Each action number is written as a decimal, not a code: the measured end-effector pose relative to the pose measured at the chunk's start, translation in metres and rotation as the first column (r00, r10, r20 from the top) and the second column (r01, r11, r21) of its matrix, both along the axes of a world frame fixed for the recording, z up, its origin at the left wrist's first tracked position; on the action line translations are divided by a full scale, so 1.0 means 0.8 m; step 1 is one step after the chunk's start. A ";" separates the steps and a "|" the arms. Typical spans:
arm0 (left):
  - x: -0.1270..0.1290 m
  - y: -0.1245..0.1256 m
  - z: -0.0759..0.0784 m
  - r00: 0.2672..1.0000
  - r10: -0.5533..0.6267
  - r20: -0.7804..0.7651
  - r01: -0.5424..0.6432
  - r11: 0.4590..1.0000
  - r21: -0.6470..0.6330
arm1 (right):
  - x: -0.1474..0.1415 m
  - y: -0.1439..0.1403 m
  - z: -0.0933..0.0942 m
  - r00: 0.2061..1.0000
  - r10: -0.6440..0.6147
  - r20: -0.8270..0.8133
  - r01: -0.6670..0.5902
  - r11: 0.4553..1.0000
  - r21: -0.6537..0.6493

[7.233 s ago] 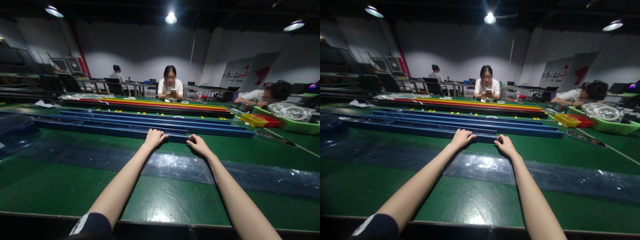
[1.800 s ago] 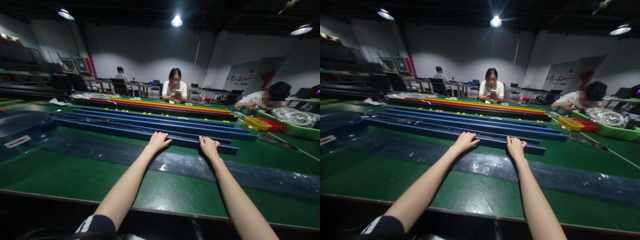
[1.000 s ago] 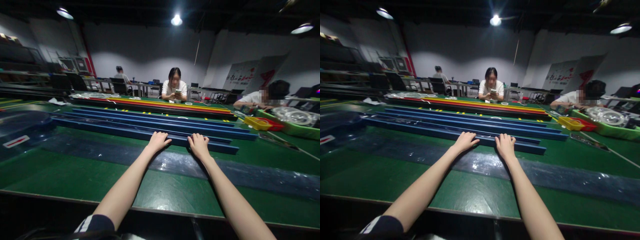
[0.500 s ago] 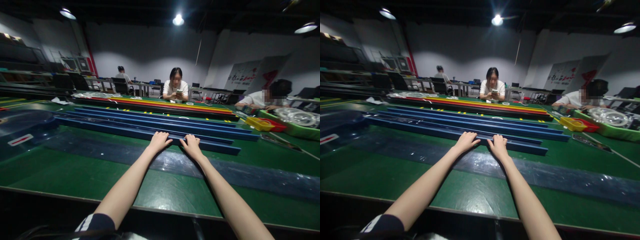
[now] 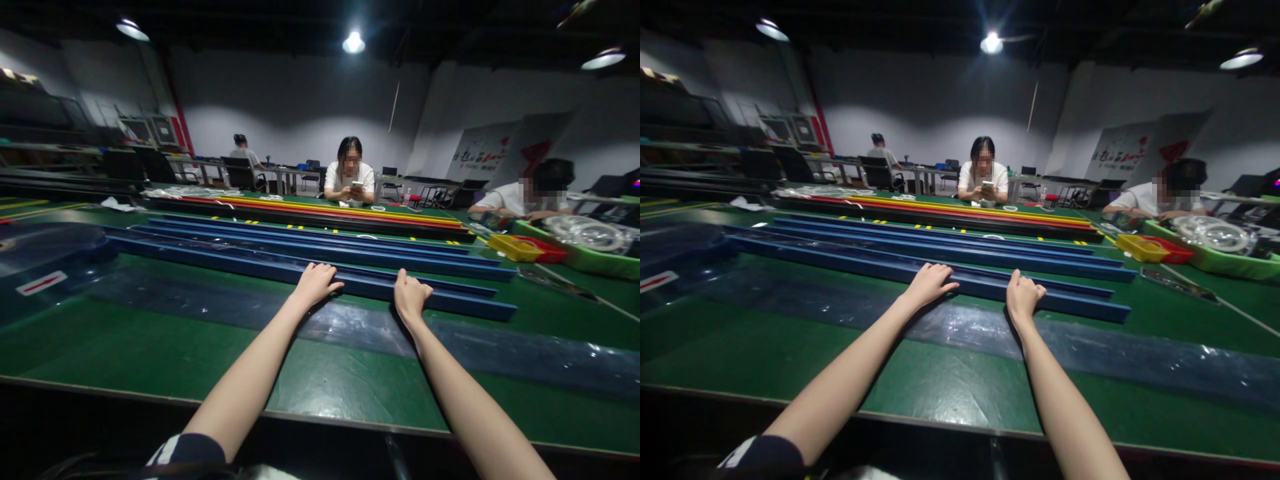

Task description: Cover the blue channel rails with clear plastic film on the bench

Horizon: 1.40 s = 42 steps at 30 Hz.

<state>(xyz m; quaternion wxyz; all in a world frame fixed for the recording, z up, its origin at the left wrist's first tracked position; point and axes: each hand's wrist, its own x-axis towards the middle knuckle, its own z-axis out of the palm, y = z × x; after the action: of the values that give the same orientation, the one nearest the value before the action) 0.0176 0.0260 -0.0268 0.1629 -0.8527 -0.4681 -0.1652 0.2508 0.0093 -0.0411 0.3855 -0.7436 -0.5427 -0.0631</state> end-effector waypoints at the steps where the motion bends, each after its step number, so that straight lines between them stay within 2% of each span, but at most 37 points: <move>1: 0.000 0.000 0.000 1.000 0.002 -0.006 -0.002 1.000 0.002 | 0.007 0.000 0.001 0.999 -0.040 -0.012 0.039 0.999 -0.021; 4: 0.001 -0.001 0.001 1.000 0.011 -0.017 -0.011 1.000 0.007 | 0.022 0.000 0.003 0.995 -0.103 -0.013 0.102 0.991 -0.086; 10: 0.002 -0.002 0.001 1.000 0.026 -0.013 -0.026 1.000 -0.005 | 0.023 -0.003 0.010 0.997 -0.060 0.042 0.066 0.984 -0.163; 12: 0.002 -0.001 0.001 1.000 0.030 -0.005 -0.030 0.999 -0.019 | 0.023 -0.004 0.011 0.995 -0.056 0.081 0.068 0.986 -0.150; 14: 0.002 -0.001 0.000 0.999 0.036 0.003 -0.036 0.999 -0.039 | 0.024 -0.006 0.011 0.990 -0.041 0.134 0.052 0.996 -0.079; 18: 0.002 -0.001 0.002 0.998 0.058 0.007 -0.057 0.995 -0.084 | 0.021 -0.007 0.011 0.976 0.035 0.213 -0.053 0.995 0.081; 21: 0.003 -0.001 0.005 0.997 0.074 0.015 -0.072 0.990 -0.122 | 0.013 -0.007 0.010 0.955 0.095 0.281 -0.131 0.985 0.113; 26: 0.005 -0.003 0.010 0.995 0.101 0.018 -0.097 0.983 -0.153 | -0.005 -0.011 0.009 0.909 0.224 0.352 -0.257 0.965 0.048; 31: 0.005 -0.002 0.010 0.993 0.115 0.006 -0.113 0.980 -0.164 | -0.018 -0.014 0.007 0.879 0.330 0.345 -0.350 0.937 -0.005; 42: 0.004 0.000 0.009 0.994 0.104 0.028 -0.098 0.981 -0.164 | -0.027 -0.012 0.003 0.837 0.445 0.320 -0.462 0.886 -0.023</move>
<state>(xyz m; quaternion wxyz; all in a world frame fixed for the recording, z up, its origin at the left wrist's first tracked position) 0.0209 0.0258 -0.0199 0.0924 -0.8351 -0.5256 -0.1333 0.2295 -0.0001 -0.0386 0.3178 -0.5630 -0.7559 -0.1034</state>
